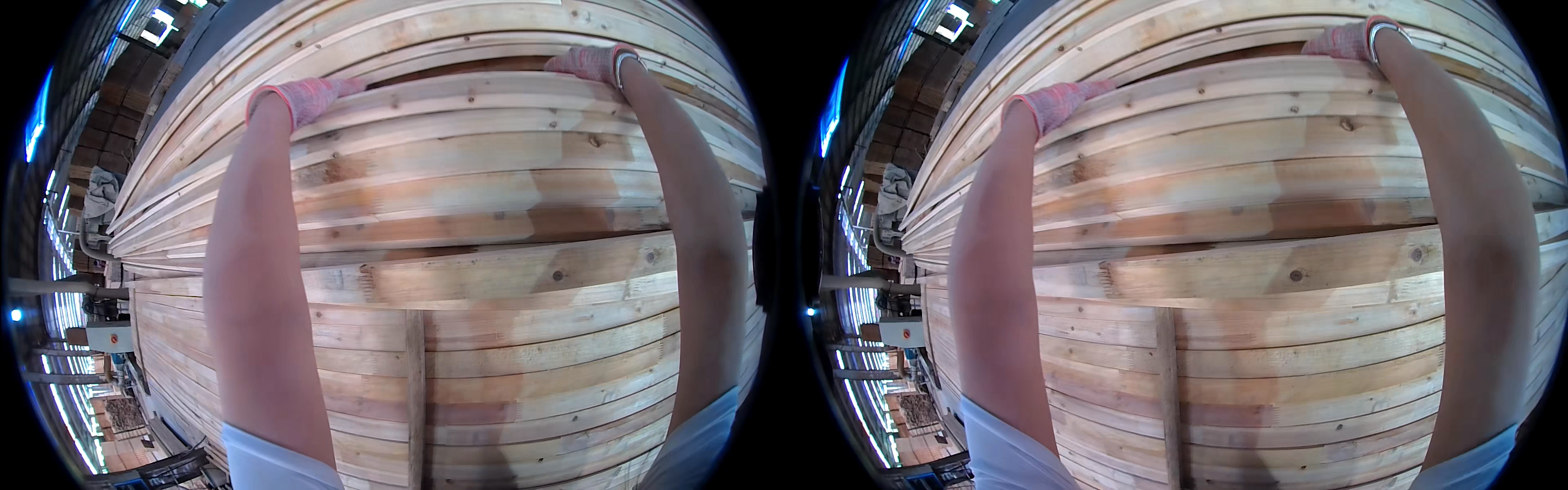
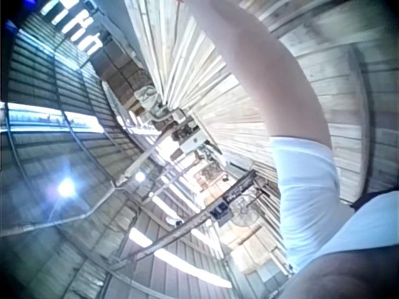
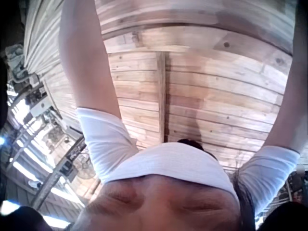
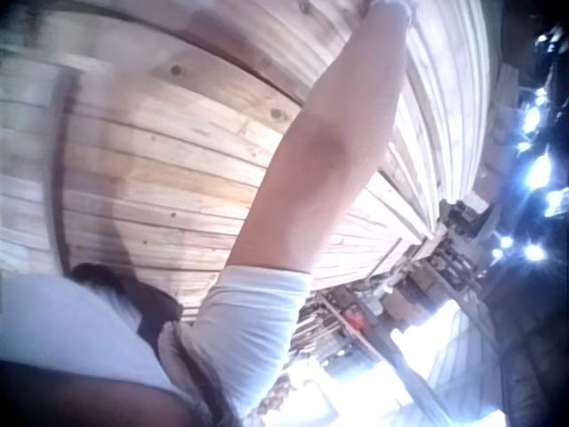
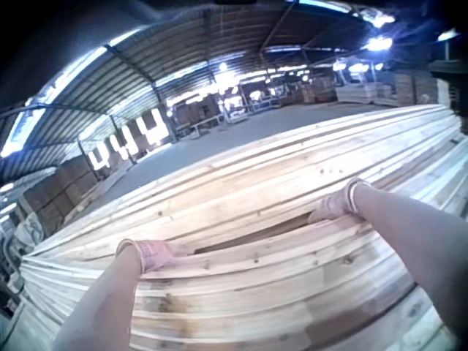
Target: The person moves wood planks from one large stack to another, handling them one at a time by hand while wearing gloves.
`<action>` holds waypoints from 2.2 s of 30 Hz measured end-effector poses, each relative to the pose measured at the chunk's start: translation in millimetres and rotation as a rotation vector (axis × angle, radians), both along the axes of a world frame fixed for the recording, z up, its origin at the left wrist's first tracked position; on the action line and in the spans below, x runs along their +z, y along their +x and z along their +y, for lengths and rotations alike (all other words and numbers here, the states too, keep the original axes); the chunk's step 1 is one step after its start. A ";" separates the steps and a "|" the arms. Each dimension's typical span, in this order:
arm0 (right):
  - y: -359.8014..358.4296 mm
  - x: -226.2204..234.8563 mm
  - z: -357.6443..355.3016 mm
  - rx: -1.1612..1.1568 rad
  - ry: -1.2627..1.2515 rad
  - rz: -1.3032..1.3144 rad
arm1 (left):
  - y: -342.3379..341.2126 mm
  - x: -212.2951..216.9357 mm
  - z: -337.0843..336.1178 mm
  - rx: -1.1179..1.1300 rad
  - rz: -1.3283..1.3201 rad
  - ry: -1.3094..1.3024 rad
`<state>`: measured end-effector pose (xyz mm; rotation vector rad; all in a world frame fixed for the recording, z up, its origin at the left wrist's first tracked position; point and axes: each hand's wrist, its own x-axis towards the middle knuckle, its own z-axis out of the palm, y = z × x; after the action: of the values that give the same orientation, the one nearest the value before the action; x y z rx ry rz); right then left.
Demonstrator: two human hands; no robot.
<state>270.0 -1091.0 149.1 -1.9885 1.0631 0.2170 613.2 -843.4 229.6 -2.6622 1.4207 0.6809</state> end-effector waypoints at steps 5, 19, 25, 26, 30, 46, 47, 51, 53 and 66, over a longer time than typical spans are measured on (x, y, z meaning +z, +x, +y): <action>-4.6 33.9 65.0 0.530 -0.615 0.282 | 1.1 9.5 12.5 -0.007 -0.006 0.054; -33.7 33.5 137.2 0.139 -1.028 0.233 | 45.3 -4.9 41.8 -0.124 -0.175 0.028; -48.0 34.8 139.1 0.062 -1.017 0.267 | 37.1 -1.4 17.9 -0.433 -0.214 0.223; -31.6 40.9 147.7 -0.036 -0.918 0.265 | 51.0 -9.2 29.4 -0.380 -0.206 0.186; -24.7 56.9 170.9 -0.172 -0.817 0.138 | 60.9 -11.4 52.0 -0.248 -0.110 0.083; -93.7 128.6 336.3 0.156 -1.179 -0.005 | -34.8 42.4 208.4 -0.063 -0.095 -0.130; -95.8 129.5 335.7 0.021 -1.051 -0.062 | -37.8 40.4 212.9 -0.042 -0.079 -0.157; -74.7 127.8 300.0 -0.320 -0.687 -0.311 | -34.2 27.0 208.7 -0.122 -0.152 -0.307; -53.7 115.2 274.0 -0.249 -0.780 -0.210 | -25.5 15.6 194.7 -0.292 -0.324 -0.466; 59.3 56.8 170.4 0.479 -0.506 0.396 | 32.5 -14.8 70.8 0.022 0.036 -0.001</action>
<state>329.3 -920.6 205.9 -2.7277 0.9181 0.6745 645.7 -772.6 214.8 -2.6831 1.4026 0.7343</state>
